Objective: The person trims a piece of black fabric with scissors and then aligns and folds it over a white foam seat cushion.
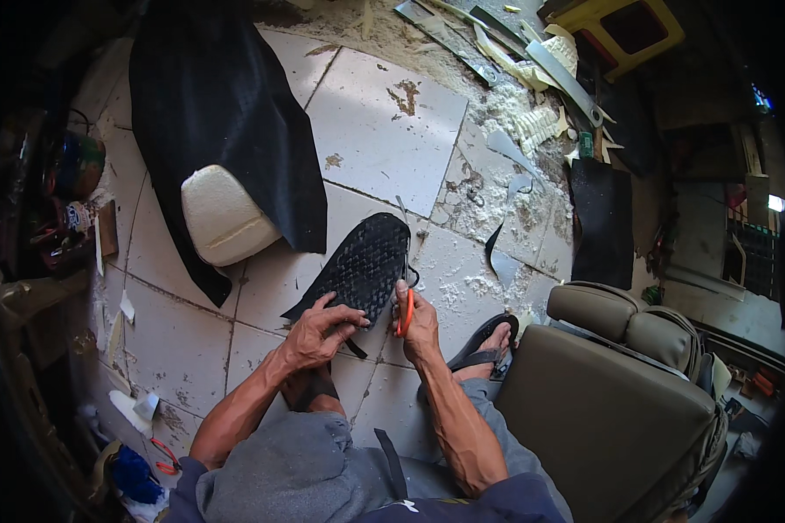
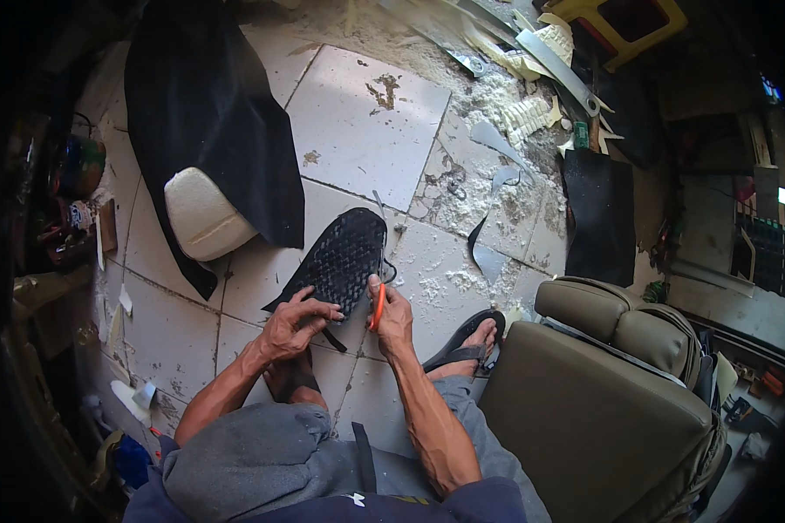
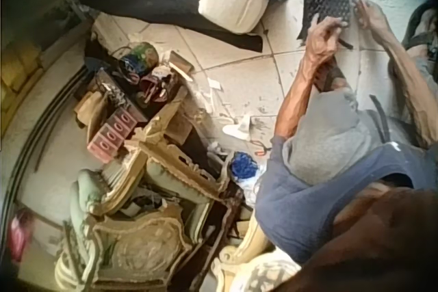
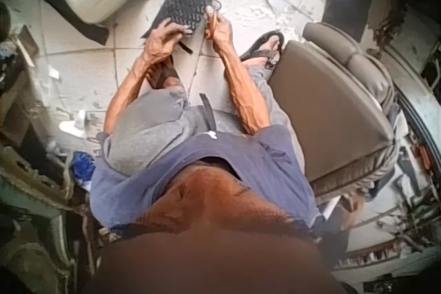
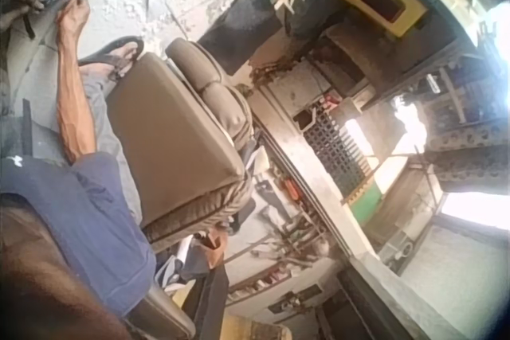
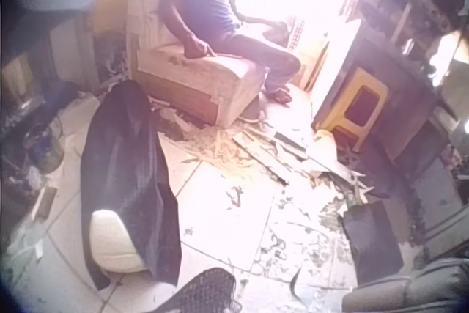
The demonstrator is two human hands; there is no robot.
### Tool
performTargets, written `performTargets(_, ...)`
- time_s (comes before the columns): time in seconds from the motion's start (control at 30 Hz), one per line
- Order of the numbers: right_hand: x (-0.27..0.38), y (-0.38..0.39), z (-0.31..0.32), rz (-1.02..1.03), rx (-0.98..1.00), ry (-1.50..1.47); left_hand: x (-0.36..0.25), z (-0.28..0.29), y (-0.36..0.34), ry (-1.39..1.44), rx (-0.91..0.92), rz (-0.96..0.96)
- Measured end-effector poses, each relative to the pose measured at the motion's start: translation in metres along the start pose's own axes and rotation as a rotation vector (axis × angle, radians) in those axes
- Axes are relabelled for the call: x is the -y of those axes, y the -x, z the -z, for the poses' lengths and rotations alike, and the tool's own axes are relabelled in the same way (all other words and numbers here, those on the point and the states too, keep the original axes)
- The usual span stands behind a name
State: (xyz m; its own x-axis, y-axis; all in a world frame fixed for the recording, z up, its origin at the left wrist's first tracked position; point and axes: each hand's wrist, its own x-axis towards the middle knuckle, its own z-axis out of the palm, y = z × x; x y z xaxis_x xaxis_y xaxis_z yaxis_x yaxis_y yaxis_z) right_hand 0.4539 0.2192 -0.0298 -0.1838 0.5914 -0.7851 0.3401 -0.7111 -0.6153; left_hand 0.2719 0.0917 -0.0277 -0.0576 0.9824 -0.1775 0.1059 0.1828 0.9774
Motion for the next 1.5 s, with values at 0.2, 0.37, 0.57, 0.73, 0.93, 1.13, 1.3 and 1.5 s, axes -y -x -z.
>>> performTargets(0.2, 0.008, -0.003, 0.002, -0.038, 0.001, 0.025, 0.001, 0.004, 0.0, -0.013, 0.01, -0.004)
performTargets(0.37, 0.01, -0.001, 0.01, 0.002, -0.008, 0.092, -0.001, 0.01, -0.001, -0.031, -0.012, -0.005)
performTargets(0.57, -0.03, 0.021, 0.007, -0.049, 0.053, 0.096, -0.004, 0.065, 0.012, -0.155, 0.048, 0.128)
performTargets(0.73, -0.07, 0.045, -0.007, -0.081, 0.07, 0.313, -0.012, 0.081, 0.034, -0.267, 0.014, 0.209)
performTargets(0.93, -0.059, 0.037, 0.07, 0.299, 0.026, 1.367, 0.01, 0.055, 0.064, 0.117, -0.384, 0.143)
performTargets(1.13, 0.05, 0.068, 0.009, -0.179, 0.234, 1.717, 0.02, 0.039, 0.082, 0.206, -0.551, 0.207)
performTargets(1.3, 0.0, 0.069, -0.017, 0.75, 0.42, 1.207, 0.024, 0.038, 0.072, 0.233, -0.678, 0.231)
performTargets(1.5, -0.043, 0.041, -0.013, 0.877, 0.16, 1.127, 0.039, 0.033, 0.058, 0.197, -0.792, 0.124)
